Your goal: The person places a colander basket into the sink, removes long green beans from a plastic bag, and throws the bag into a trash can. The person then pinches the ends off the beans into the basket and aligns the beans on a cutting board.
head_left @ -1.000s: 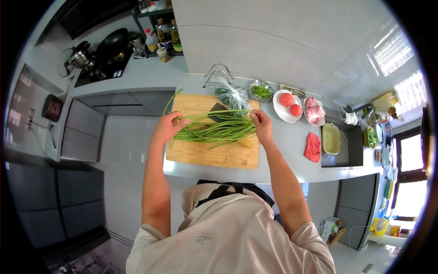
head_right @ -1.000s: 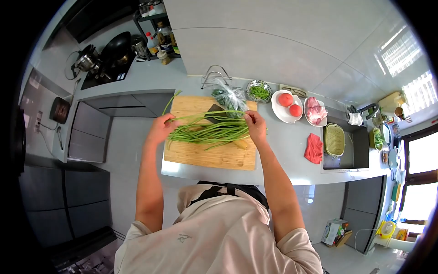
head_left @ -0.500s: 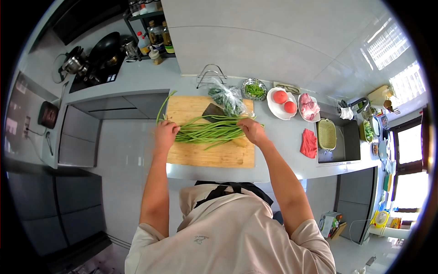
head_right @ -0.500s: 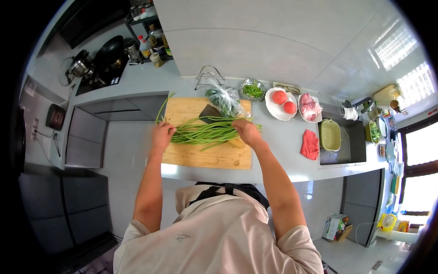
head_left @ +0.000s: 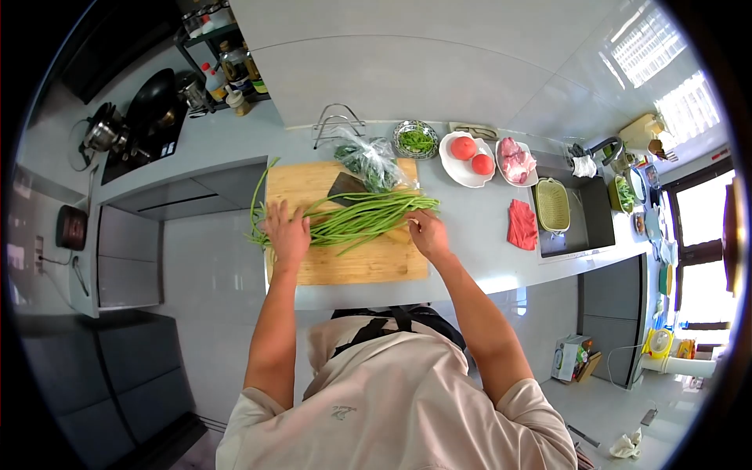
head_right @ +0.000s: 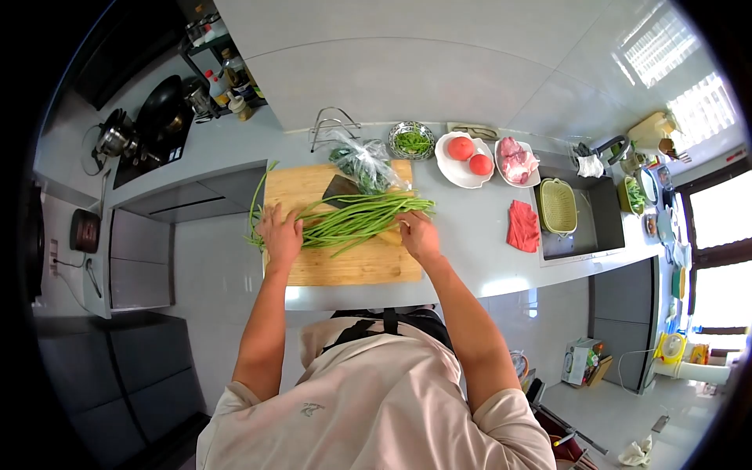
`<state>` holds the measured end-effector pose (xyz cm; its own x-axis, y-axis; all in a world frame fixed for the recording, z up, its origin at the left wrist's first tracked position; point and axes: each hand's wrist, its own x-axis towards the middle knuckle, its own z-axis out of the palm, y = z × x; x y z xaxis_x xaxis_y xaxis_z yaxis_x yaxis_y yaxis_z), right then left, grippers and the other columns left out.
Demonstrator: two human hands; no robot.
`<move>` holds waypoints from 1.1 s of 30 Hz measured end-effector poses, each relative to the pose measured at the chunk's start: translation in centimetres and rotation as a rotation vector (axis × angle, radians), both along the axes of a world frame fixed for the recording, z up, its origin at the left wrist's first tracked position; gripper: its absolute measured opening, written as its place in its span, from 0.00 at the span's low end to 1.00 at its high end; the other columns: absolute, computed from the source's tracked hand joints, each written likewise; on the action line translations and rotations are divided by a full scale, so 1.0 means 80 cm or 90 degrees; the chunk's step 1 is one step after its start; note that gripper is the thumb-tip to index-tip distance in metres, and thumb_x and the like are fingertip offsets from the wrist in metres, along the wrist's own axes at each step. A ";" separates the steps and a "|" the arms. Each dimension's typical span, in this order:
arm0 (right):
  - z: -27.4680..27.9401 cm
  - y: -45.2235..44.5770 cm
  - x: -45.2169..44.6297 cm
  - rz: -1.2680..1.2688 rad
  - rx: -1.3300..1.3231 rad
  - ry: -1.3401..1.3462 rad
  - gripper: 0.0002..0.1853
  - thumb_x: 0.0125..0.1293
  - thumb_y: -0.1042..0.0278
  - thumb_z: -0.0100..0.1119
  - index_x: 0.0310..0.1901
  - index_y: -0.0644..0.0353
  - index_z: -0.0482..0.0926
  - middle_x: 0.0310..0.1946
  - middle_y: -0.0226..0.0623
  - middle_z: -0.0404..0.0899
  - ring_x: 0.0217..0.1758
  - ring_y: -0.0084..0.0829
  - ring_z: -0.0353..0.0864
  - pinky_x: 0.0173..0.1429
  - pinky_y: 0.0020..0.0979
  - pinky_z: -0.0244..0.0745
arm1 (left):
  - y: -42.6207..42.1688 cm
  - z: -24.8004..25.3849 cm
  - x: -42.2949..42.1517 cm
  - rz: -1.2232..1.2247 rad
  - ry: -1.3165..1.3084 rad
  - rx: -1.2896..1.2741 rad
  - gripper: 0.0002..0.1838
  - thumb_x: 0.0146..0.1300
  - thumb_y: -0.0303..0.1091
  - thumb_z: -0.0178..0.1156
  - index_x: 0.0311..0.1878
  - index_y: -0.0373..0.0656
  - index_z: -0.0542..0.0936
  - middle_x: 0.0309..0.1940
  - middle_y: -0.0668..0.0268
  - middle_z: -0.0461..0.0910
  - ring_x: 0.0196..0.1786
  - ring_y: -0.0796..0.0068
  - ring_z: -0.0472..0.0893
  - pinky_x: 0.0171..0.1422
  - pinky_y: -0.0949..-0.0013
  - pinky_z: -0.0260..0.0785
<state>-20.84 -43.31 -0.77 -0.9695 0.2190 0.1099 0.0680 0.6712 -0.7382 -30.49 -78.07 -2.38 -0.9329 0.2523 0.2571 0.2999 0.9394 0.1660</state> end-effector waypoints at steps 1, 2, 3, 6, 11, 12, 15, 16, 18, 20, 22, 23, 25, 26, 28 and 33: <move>-0.002 -0.003 0.002 0.020 0.026 0.017 0.12 0.65 0.74 0.65 0.49 0.53 0.88 0.44 0.39 0.84 0.42 0.42 0.86 0.45 0.40 0.82 | 0.009 -0.003 -0.003 -0.069 -0.023 0.065 0.23 0.71 0.50 0.64 0.66 0.53 0.83 0.74 0.55 0.71 0.79 0.46 0.64 0.79 0.35 0.50; -0.003 -0.007 0.005 0.041 0.054 0.034 0.13 0.65 0.74 0.66 0.51 0.53 0.87 0.45 0.38 0.84 0.43 0.41 0.85 0.46 0.40 0.83 | 0.019 -0.007 -0.003 -0.137 -0.046 0.131 0.25 0.71 0.50 0.65 0.68 0.54 0.82 0.75 0.55 0.69 0.80 0.46 0.63 0.80 0.35 0.50; -0.006 -0.011 0.008 0.062 0.081 0.051 0.14 0.64 0.74 0.67 0.52 0.52 0.87 0.46 0.38 0.84 0.44 0.41 0.85 0.47 0.39 0.83 | 0.036 -0.001 0.009 -0.172 -0.057 0.101 0.26 0.71 0.49 0.65 0.69 0.55 0.81 0.76 0.55 0.68 0.80 0.45 0.61 0.80 0.36 0.51; -0.010 -0.025 0.018 0.114 0.212 0.073 0.16 0.63 0.70 0.69 0.53 0.50 0.87 0.49 0.34 0.84 0.50 0.41 0.85 0.54 0.42 0.83 | 0.076 0.005 0.049 -0.230 -0.079 0.029 0.29 0.69 0.45 0.67 0.73 0.59 0.77 0.78 0.54 0.64 0.81 0.43 0.59 0.80 0.38 0.52; -0.014 -0.025 0.026 0.102 0.209 0.074 0.16 0.62 0.69 0.70 0.53 0.50 0.87 0.51 0.34 0.85 0.54 0.43 0.83 0.58 0.43 0.82 | 0.087 -0.030 0.042 -0.171 -0.086 -0.018 0.33 0.64 0.37 0.71 0.74 0.61 0.76 0.79 0.51 0.61 0.81 0.41 0.58 0.81 0.39 0.51; -0.010 -0.023 0.026 0.107 0.199 0.081 0.16 0.62 0.69 0.70 0.53 0.51 0.87 0.51 0.35 0.85 0.54 0.44 0.83 0.57 0.43 0.82 | 0.093 -0.027 0.038 -0.188 -0.073 -0.020 0.35 0.61 0.31 0.70 0.73 0.59 0.77 0.79 0.50 0.62 0.81 0.41 0.57 0.80 0.39 0.51; 0.001 -0.012 0.037 0.079 0.136 0.060 0.16 0.63 0.71 0.69 0.53 0.52 0.87 0.50 0.37 0.85 0.54 0.44 0.83 0.57 0.43 0.81 | 0.141 0.023 0.049 -0.277 -0.053 0.015 0.35 0.58 0.28 0.69 0.72 0.57 0.78 0.77 0.50 0.64 0.81 0.42 0.58 0.79 0.39 0.53; 0.001 -0.006 0.042 0.061 0.120 0.060 0.15 0.63 0.71 0.69 0.52 0.52 0.87 0.50 0.37 0.85 0.53 0.44 0.83 0.56 0.43 0.81 | 0.163 0.037 0.056 -0.313 -0.035 0.075 0.34 0.57 0.26 0.68 0.70 0.54 0.80 0.76 0.50 0.65 0.81 0.43 0.59 0.79 0.40 0.55; 0.003 0.015 0.057 0.018 0.094 0.061 0.13 0.64 0.72 0.68 0.51 0.53 0.87 0.48 0.37 0.86 0.52 0.44 0.84 0.55 0.43 0.82 | 0.211 0.038 0.070 -0.352 -0.053 0.132 0.32 0.57 0.26 0.68 0.68 0.53 0.80 0.75 0.50 0.66 0.81 0.44 0.59 0.79 0.40 0.55; 0.001 0.044 0.074 -0.035 0.070 0.074 0.12 0.65 0.72 0.67 0.50 0.54 0.87 0.47 0.38 0.86 0.51 0.44 0.84 0.54 0.42 0.82 | 0.262 0.038 0.084 -0.396 -0.054 0.168 0.29 0.58 0.25 0.67 0.66 0.51 0.81 0.75 0.51 0.67 0.79 0.45 0.63 0.77 0.43 0.59; 0.001 0.085 0.089 -0.083 0.063 0.099 0.10 0.66 0.74 0.67 0.48 0.55 0.87 0.46 0.39 0.86 0.48 0.44 0.85 0.52 0.41 0.82 | 0.315 0.034 0.099 -0.441 -0.066 0.206 0.30 0.58 0.24 0.65 0.66 0.51 0.80 0.73 0.51 0.68 0.77 0.45 0.66 0.75 0.44 0.62; -0.001 0.109 0.099 -0.110 0.055 0.099 0.10 0.66 0.74 0.66 0.48 0.55 0.87 0.45 0.38 0.86 0.49 0.45 0.84 0.52 0.42 0.82 | 0.341 0.030 0.109 -0.463 -0.075 0.223 0.30 0.59 0.23 0.65 0.67 0.51 0.80 0.73 0.51 0.69 0.75 0.45 0.68 0.74 0.44 0.64; -0.001 0.161 0.117 -0.164 0.034 0.101 0.11 0.65 0.75 0.65 0.48 0.54 0.87 0.45 0.38 0.86 0.50 0.46 0.84 0.51 0.44 0.82 | 0.398 0.037 0.129 -0.499 -0.106 0.247 0.30 0.60 0.20 0.62 0.68 0.46 0.79 0.70 0.51 0.72 0.71 0.45 0.73 0.71 0.46 0.68; -0.001 0.188 0.127 -0.181 0.021 0.099 0.10 0.65 0.76 0.65 0.47 0.55 0.87 0.44 0.39 0.86 0.50 0.46 0.84 0.51 0.44 0.81 | 0.428 0.039 0.138 -0.514 -0.112 0.261 0.30 0.61 0.20 0.62 0.68 0.44 0.78 0.70 0.51 0.72 0.70 0.45 0.74 0.70 0.46 0.69; 0.002 0.247 0.147 -0.213 -0.006 0.101 0.10 0.64 0.77 0.65 0.47 0.57 0.87 0.43 0.40 0.86 0.50 0.47 0.84 0.51 0.44 0.81 | 0.493 0.033 0.152 -0.535 -0.121 0.278 0.28 0.62 0.19 0.61 0.68 0.41 0.78 0.69 0.51 0.73 0.69 0.44 0.75 0.70 0.46 0.70; -0.008 0.408 0.202 -0.233 0.018 0.105 0.10 0.66 0.76 0.64 0.47 0.57 0.87 0.40 0.41 0.85 0.45 0.46 0.84 0.50 0.43 0.81 | 0.664 0.020 0.196 -0.528 -0.190 0.346 0.26 0.66 0.20 0.59 0.69 0.36 0.75 0.67 0.49 0.75 0.68 0.44 0.75 0.71 0.50 0.71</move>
